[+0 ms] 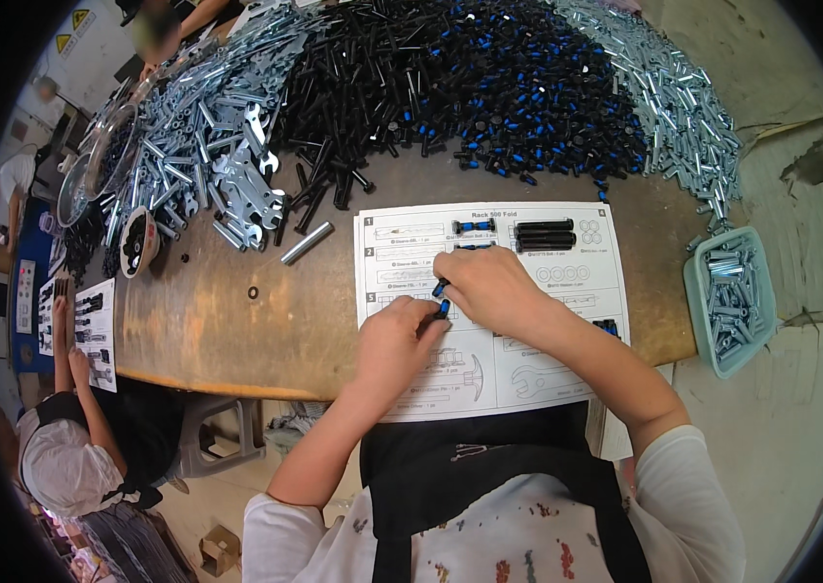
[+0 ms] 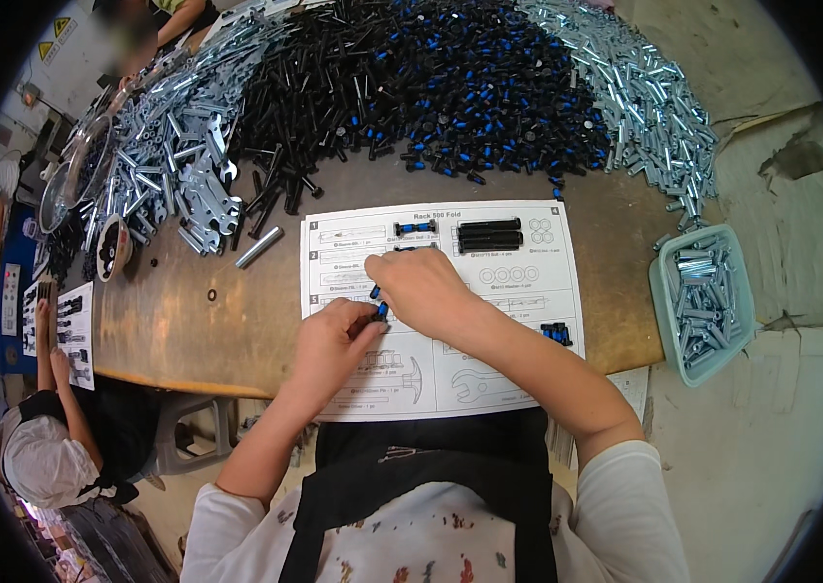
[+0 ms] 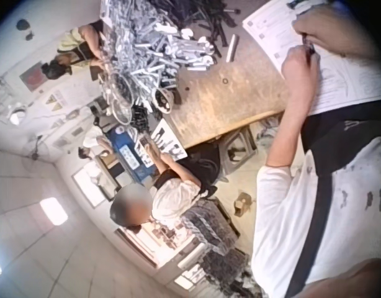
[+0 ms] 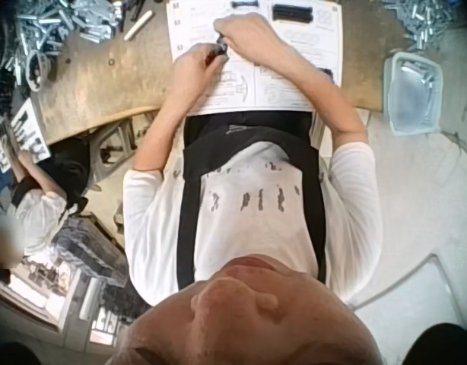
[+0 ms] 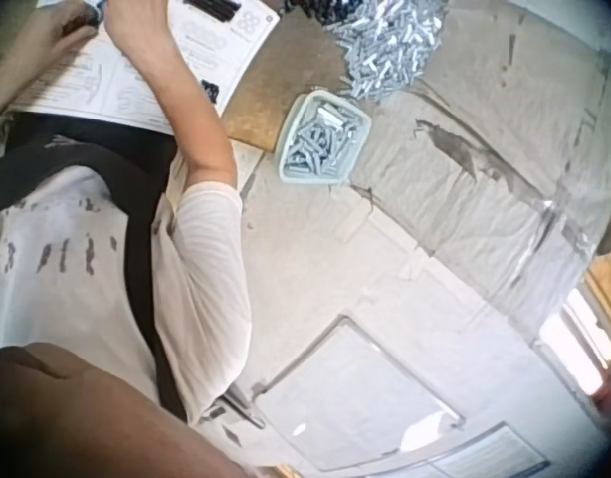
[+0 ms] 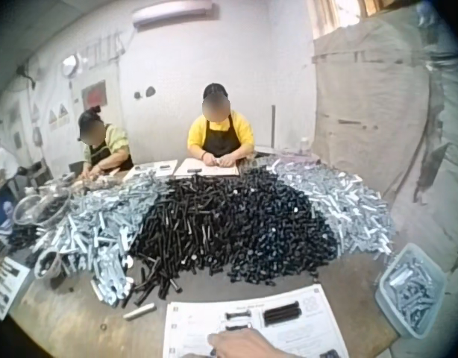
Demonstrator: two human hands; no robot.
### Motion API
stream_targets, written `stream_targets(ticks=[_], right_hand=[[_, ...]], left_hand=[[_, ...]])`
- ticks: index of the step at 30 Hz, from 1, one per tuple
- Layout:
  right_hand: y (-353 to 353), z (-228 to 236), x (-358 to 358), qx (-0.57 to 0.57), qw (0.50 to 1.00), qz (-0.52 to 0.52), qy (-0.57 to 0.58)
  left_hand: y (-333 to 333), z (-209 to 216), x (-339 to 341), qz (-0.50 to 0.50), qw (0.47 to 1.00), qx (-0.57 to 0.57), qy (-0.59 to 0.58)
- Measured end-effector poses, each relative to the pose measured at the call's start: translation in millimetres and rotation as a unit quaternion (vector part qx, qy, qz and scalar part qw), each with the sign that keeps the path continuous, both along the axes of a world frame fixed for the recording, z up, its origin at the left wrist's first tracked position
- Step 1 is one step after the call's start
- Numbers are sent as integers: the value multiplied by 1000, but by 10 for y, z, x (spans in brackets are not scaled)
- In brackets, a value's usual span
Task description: The person sits at a table and assembles small hardware kits by picking bolts, nuts, and washers from large piles and arranging them on an instruction sheet. The person uses a wrench to tighten some components and places finished kits on the sheet while other workers perform similar tasks nearby.
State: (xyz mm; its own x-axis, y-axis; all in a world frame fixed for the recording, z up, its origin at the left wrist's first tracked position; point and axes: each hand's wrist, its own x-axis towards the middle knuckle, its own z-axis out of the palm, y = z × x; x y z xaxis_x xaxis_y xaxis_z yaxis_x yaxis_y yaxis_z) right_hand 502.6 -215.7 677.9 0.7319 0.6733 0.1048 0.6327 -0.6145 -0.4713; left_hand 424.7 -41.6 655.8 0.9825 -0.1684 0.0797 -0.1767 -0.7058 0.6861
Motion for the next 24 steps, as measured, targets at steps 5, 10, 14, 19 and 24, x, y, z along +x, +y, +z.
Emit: stream_targets(ticks=[5,10,14,19,24], right_hand=[[35,-13,34,-68,995,67,-7],[-356,111,354,-47,991,-122,2],[-863,-123,1028,-32,951,-298,-69],[-805,-386,1299,-68,947,-295,-106],[-783,-429,1335,-85,942,-306,-104]], left_hand=[[-51,-41,-14,40,998,-24,43],[23,31,300,35,993,-91,67],[-196,44,1257,-24,992,-29,-122],[-458,-283,2135,-23,979,108,-171],[-329,-331,2145,-43,976,156,-147]])
